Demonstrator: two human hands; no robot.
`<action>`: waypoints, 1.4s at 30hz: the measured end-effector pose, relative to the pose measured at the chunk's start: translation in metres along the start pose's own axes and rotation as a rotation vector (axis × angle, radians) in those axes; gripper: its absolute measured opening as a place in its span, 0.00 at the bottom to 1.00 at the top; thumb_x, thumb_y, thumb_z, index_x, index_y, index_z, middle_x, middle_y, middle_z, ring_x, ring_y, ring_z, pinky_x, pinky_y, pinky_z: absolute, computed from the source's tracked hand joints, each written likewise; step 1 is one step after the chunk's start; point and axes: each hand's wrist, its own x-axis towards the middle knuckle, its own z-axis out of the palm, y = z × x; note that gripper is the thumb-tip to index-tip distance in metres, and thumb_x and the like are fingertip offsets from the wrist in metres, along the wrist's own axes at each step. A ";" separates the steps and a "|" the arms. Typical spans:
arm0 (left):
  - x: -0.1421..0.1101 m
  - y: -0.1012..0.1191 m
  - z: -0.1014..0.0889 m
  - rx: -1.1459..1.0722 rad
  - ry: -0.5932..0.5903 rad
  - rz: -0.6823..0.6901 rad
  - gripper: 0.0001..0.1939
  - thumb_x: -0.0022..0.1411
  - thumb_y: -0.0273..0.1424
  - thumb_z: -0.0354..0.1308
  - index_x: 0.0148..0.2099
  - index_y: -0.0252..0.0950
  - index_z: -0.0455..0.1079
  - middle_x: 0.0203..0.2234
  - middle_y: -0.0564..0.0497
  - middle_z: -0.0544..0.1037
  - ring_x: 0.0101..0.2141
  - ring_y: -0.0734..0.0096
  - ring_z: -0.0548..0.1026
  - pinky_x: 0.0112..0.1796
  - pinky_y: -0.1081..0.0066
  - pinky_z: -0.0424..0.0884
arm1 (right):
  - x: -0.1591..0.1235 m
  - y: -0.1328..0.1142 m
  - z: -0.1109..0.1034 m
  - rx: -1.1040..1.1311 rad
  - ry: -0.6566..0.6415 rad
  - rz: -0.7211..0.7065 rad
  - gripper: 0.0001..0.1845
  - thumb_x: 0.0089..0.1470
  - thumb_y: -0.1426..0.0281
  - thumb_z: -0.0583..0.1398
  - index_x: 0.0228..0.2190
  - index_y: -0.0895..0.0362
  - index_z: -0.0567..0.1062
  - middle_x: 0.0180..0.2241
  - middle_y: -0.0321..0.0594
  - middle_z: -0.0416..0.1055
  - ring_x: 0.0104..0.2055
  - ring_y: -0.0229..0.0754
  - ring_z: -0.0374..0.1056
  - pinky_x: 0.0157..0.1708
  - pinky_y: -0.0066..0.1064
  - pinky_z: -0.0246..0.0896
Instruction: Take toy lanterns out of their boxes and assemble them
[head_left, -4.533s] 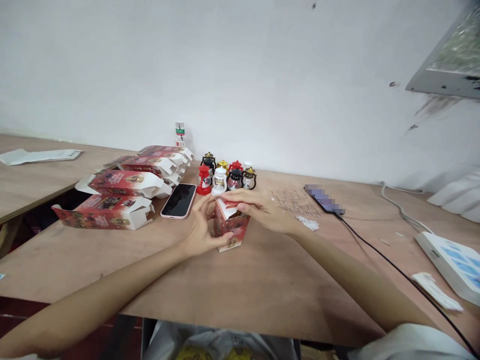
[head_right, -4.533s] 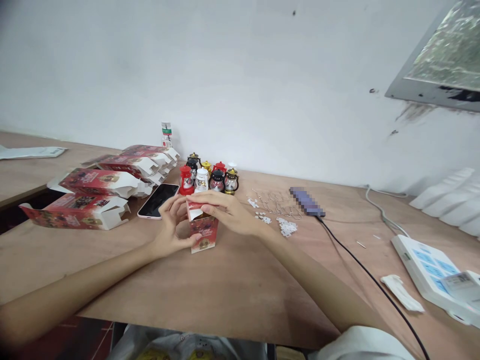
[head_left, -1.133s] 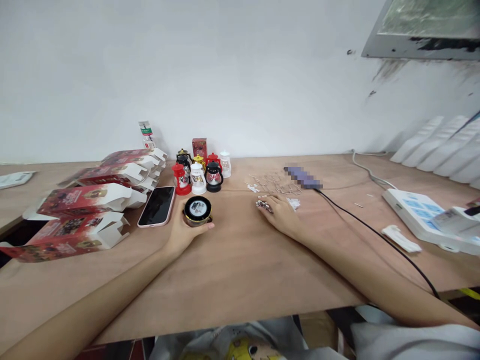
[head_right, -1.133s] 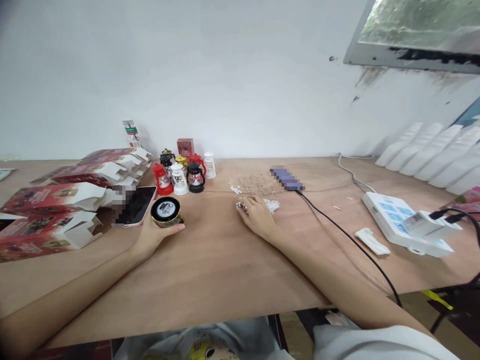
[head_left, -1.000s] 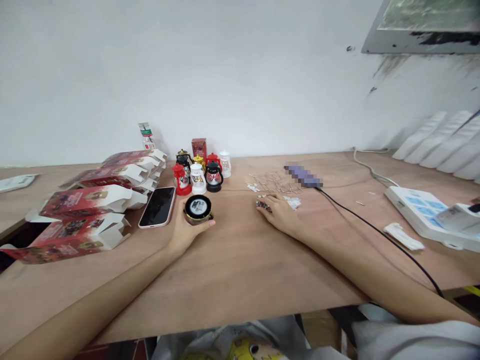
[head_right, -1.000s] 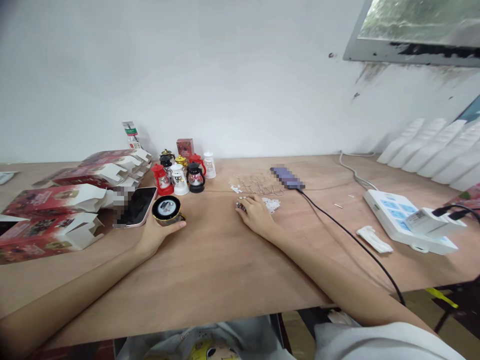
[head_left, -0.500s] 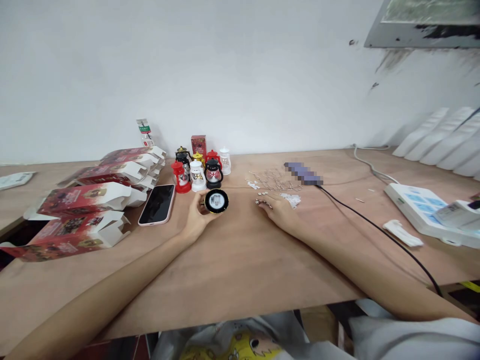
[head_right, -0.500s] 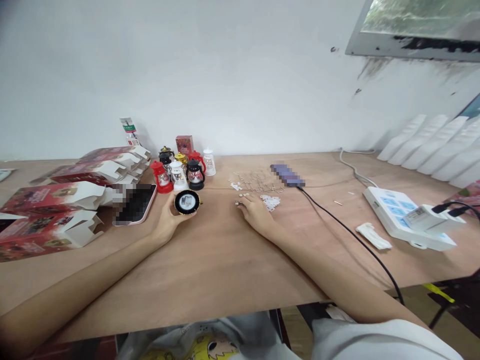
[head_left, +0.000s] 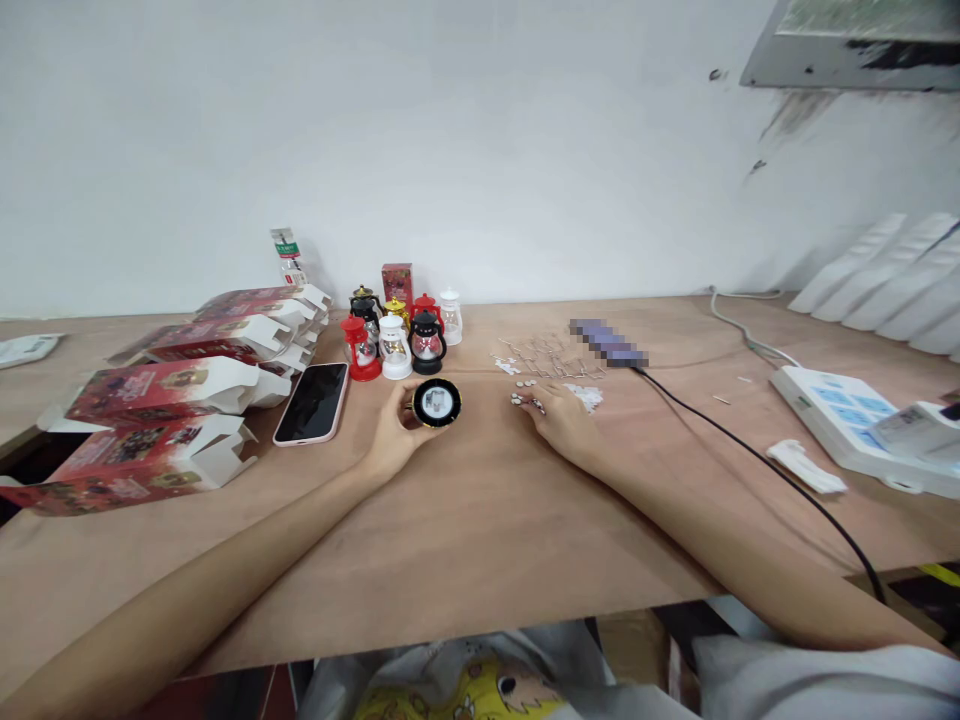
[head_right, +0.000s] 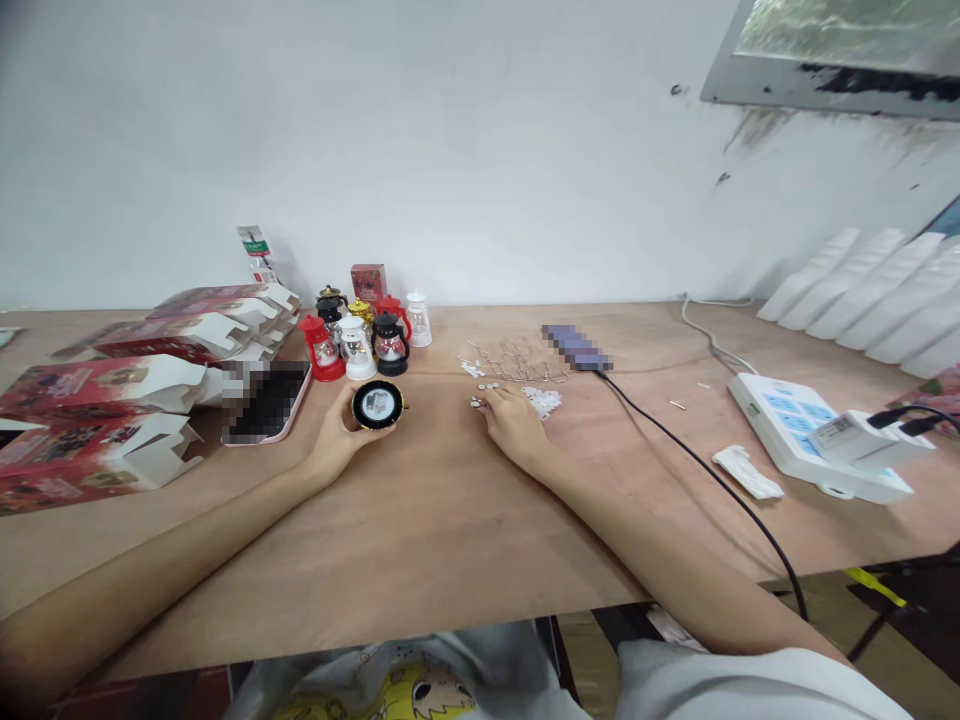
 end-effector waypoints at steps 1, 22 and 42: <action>-0.001 0.001 0.000 0.005 -0.005 -0.001 0.26 0.39 0.32 0.67 0.41 0.37 0.61 0.39 0.51 0.73 0.42 0.66 0.72 0.42 0.67 0.68 | 0.000 0.000 0.000 0.007 0.021 0.001 0.08 0.51 0.77 0.56 0.30 0.55 0.73 0.31 0.41 0.74 0.36 0.46 0.68 0.34 0.36 0.64; -0.006 0.004 0.002 0.239 -0.194 0.190 0.25 0.44 0.31 0.66 0.46 0.37 0.63 0.42 0.46 0.74 0.43 0.61 0.73 0.45 0.63 0.67 | -0.010 -0.087 -0.014 0.537 0.412 -0.437 0.12 0.53 0.79 0.57 0.37 0.51 0.67 0.31 0.36 0.76 0.35 0.39 0.71 0.33 0.34 0.67; -0.013 0.008 0.009 0.269 -0.231 0.182 0.25 0.44 0.31 0.66 0.46 0.37 0.63 0.42 0.46 0.75 0.43 0.61 0.74 0.44 0.64 0.68 | -0.006 -0.094 -0.022 0.483 0.419 -0.327 0.10 0.50 0.80 0.59 0.30 0.52 0.70 0.26 0.34 0.76 0.30 0.39 0.68 0.33 0.35 0.63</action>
